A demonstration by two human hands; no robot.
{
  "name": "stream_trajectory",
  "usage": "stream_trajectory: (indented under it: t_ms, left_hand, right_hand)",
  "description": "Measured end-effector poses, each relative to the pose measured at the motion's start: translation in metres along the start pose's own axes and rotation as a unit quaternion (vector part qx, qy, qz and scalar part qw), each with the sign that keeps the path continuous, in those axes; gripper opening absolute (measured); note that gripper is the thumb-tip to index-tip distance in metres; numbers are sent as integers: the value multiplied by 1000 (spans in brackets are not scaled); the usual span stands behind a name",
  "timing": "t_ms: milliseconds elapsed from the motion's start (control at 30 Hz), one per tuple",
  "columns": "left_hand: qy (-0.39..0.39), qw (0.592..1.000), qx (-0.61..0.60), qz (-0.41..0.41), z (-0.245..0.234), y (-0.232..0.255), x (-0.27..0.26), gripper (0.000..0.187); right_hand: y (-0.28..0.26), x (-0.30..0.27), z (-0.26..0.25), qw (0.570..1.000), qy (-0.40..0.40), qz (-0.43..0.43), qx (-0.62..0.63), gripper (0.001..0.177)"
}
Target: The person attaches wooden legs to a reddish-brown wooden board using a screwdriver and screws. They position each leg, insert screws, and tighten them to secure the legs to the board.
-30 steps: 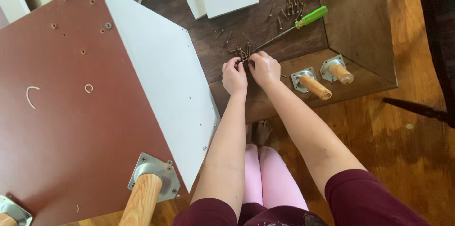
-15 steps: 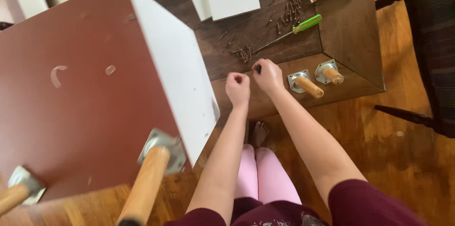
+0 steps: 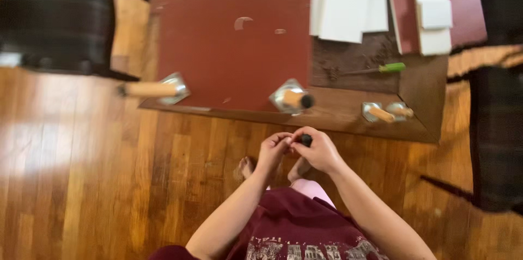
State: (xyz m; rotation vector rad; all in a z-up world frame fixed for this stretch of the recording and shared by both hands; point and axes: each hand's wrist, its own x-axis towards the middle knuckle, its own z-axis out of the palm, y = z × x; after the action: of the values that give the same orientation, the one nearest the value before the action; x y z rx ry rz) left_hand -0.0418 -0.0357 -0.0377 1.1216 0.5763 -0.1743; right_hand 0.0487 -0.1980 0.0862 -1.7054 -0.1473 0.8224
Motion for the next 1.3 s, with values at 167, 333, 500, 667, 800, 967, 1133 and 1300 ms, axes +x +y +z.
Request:
stream_trajectory:
  t_ms: [167, 333, 500, 667, 800, 967, 1133, 1300]
  left_hand:
    - [65, 985, 5, 158, -68, 107, -57, 20]
    - [157, 954, 54, 251, -158, 176, -93, 17]
    - [241, 864, 287, 336, -243, 243, -85, 9]
    - [174, 858, 314, 368, -266, 286, -49, 14]
    - [79, 930, 338, 117, -266, 307, -11, 12]
    - [27, 937, 333, 98, -282, 312, 18, 7]
    - [23, 948, 301, 100, -288, 310, 38, 7]
    - [15, 961, 250, 117, -286, 306, 32, 8]
  right_hand:
    - [-79, 22, 89, 990, -23, -140, -9, 3]
    - [-152, 98, 167, 973, -15, -69, 221, 14]
    - [-175, 142, 222, 981, 16, -55, 186, 12]
    - [-163, 147, 249, 974, 64, -35, 214, 11]
    - [-158, 146, 249, 971, 104, -25, 213, 13]
    - [-157, 148, 238, 977, 132, -7, 165, 11]
    - [-160, 151, 237, 985, 107, -5, 138, 11]
    - [-153, 146, 237, 984, 92, -22, 152, 14]
